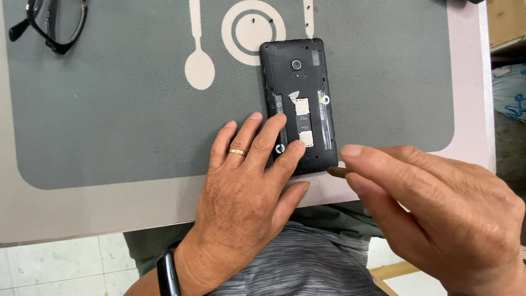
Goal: The person uses a precision screwdriver to remove screws from the back of a black smartphone. They carefully place the removed screws on the gray work mat next to the device. The person continues to unscrew various fasteners around the phone's back panel.
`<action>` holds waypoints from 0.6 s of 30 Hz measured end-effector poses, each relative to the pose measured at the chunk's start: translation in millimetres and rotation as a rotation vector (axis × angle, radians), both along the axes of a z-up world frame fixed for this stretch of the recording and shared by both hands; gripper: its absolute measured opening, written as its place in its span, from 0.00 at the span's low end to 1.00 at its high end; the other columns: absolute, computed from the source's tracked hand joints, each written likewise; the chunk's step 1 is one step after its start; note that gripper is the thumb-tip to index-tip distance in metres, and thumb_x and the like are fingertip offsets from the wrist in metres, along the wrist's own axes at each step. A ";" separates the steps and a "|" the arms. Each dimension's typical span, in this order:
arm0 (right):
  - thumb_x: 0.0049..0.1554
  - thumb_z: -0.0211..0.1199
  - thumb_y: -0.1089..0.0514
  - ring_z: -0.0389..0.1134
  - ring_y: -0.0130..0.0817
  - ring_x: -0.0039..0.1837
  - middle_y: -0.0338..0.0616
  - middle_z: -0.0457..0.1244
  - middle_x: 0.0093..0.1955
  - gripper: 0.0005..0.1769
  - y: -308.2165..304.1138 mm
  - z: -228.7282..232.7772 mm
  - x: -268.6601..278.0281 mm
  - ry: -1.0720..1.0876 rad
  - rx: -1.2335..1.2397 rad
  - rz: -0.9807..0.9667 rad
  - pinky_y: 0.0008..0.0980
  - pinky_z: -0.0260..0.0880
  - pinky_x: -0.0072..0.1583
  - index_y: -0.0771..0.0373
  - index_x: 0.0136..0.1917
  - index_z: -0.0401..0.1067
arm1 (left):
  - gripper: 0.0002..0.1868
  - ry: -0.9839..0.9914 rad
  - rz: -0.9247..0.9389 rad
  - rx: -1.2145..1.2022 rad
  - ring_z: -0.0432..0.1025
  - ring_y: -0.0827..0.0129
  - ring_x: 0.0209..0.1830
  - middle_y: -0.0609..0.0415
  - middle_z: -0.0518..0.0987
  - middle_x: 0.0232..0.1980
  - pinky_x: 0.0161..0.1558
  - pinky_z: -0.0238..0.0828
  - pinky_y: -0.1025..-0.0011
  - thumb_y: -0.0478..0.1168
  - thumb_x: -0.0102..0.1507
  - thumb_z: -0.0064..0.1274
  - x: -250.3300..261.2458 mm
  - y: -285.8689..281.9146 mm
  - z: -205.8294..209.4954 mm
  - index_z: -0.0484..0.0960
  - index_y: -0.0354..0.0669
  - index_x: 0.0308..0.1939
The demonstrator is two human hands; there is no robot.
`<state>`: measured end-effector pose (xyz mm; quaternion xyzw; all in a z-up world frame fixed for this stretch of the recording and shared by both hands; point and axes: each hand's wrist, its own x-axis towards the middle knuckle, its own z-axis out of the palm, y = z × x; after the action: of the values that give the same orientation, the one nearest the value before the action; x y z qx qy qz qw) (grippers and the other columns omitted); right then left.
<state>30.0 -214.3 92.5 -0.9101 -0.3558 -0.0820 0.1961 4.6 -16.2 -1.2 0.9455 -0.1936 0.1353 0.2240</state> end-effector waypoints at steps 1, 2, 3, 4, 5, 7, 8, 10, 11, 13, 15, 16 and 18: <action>0.62 0.63 0.72 0.71 0.35 0.41 0.49 0.72 0.44 0.08 -4.1 -1.9 0.0 -0.001 0.004 0.001 0.31 0.70 0.42 0.73 0.55 0.75 | 0.30 -0.001 0.001 0.004 0.67 0.46 0.68 0.45 0.72 0.69 0.69 0.58 0.46 0.53 0.57 0.69 -0.1 0.4 0.4 0.76 0.50 0.58; 0.62 0.63 0.70 0.72 0.37 0.43 0.49 0.72 0.47 0.09 -8.4 -3.8 -0.3 0.013 -0.005 -0.003 0.33 0.69 0.42 0.72 0.57 0.74 | 0.30 0.017 -0.005 -0.015 0.67 0.45 0.69 0.45 0.72 0.69 0.69 0.57 0.45 0.52 0.56 0.69 0.0 0.5 0.8 0.77 0.50 0.57; 0.62 0.63 0.69 0.73 0.40 0.45 0.50 0.72 0.49 0.11 -13.1 -5.9 -0.3 0.027 -0.015 -0.007 0.34 0.69 0.42 0.70 0.59 0.73 | 0.30 0.036 -0.010 -0.035 0.67 0.44 0.69 0.45 0.71 0.69 0.69 0.57 0.44 0.51 0.54 0.70 0.3 0.2 1.1 0.77 0.50 0.57; 0.62 0.63 0.69 0.73 0.40 0.45 0.50 0.72 0.49 0.11 -13.2 -2.9 -0.8 0.028 -0.011 -0.011 0.34 0.69 0.42 0.70 0.59 0.73 | 0.30 0.036 -0.013 -0.031 0.67 0.44 0.69 0.45 0.71 0.69 0.69 0.57 0.44 0.51 0.54 0.70 0.1 0.4 2.8 0.77 0.50 0.57; 0.61 0.63 0.70 0.72 0.39 0.41 0.48 0.71 0.46 0.13 -13.6 0.0 -1.1 0.055 0.008 -0.012 0.34 0.69 0.41 0.72 0.60 0.71 | 0.27 0.038 -0.017 -0.073 0.67 0.44 0.68 0.44 0.72 0.67 0.69 0.57 0.43 0.49 0.57 0.68 0.0 0.3 4.6 0.78 0.48 0.56; 0.61 0.64 0.71 0.70 0.37 0.38 0.47 0.70 0.43 0.15 -17.4 1.0 -1.3 0.081 0.031 -0.019 0.33 0.68 0.39 0.73 0.61 0.70 | 0.23 0.039 -0.027 -0.110 0.67 0.43 0.68 0.43 0.72 0.66 0.68 0.57 0.41 0.48 0.59 0.66 0.6 -1.2 7.9 0.78 0.45 0.55; 0.60 0.63 0.69 0.72 0.36 0.40 0.47 0.71 0.45 0.16 -20.7 -1.1 -1.4 0.098 0.058 -0.025 0.31 0.70 0.41 0.72 0.62 0.69 | 0.19 0.003 -0.018 -0.144 0.68 0.45 0.66 0.45 0.74 0.63 0.68 0.57 0.42 0.46 0.61 0.64 0.6 -2.5 9.3 0.79 0.44 0.53; 0.60 0.63 0.68 0.74 0.35 0.43 0.46 0.72 0.46 0.17 -25.0 -3.2 -1.5 0.113 0.091 -0.033 0.29 0.71 0.42 0.71 0.62 0.68 | 0.15 -0.033 -0.013 -0.173 0.69 0.47 0.64 0.46 0.76 0.60 0.68 0.58 0.42 0.44 0.63 0.62 2.2 -5.0 12.9 0.80 0.44 0.51; 0.60 0.63 0.68 0.74 0.35 0.43 0.47 0.72 0.46 0.17 -25.9 -3.3 -1.6 0.116 0.110 -0.029 0.29 0.73 0.43 0.72 0.61 0.67 | 0.13 -0.046 -0.041 -0.209 0.71 0.52 0.57 0.50 0.77 0.53 0.65 0.59 0.45 0.43 0.64 0.62 3.8 -6.1 15.2 0.80 0.43 0.48; 0.59 0.63 0.67 0.74 0.35 0.42 0.47 0.72 0.46 0.17 -27.8 -5.0 -1.7 0.117 0.136 -0.024 0.29 0.74 0.44 0.72 0.61 0.66 | 0.10 -0.060 -0.070 -0.238 0.72 0.56 0.51 0.54 0.77 0.47 0.63 0.60 0.48 0.42 0.64 0.62 5.9 -8.1 17.5 0.81 0.42 0.46; 0.59 0.63 0.68 0.75 0.35 0.43 0.47 0.72 0.46 0.17 -30.3 -8.6 -2.1 0.121 0.189 -0.016 0.30 0.76 0.48 0.72 0.61 0.65 | 0.10 -0.101 -0.068 -0.241 0.73 0.57 0.50 0.56 0.80 0.47 0.64 0.60 0.44 0.43 0.65 0.63 6.8 -10.6 16.9 0.83 0.44 0.46; 0.59 0.63 0.68 0.75 0.35 0.43 0.47 0.72 0.46 0.17 -32.3 -10.2 -2.7 0.120 0.194 -0.017 0.30 0.76 0.48 0.72 0.61 0.65 | 0.10 -0.101 -0.070 -0.236 0.73 0.57 0.50 0.56 0.80 0.47 0.64 0.60 0.44 0.43 0.65 0.63 8.0 -10.9 17.7 0.83 0.44 0.46; 0.59 0.66 0.68 0.76 0.32 0.44 0.48 0.72 0.48 0.21 -36.8 -13.8 -4.3 0.115 0.235 -0.024 0.28 0.79 0.49 0.70 0.63 0.64 | 0.10 -0.105 -0.109 -0.247 0.73 0.58 0.47 0.54 0.81 0.43 0.63 0.61 0.41 0.41 0.65 0.65 10.0 -12.3 18.9 0.83 0.41 0.45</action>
<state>25.7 -251.1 78.7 -0.8883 -0.3208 -0.0733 0.3204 14.6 -28.5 17.8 0.8904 -0.2381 0.1949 0.3353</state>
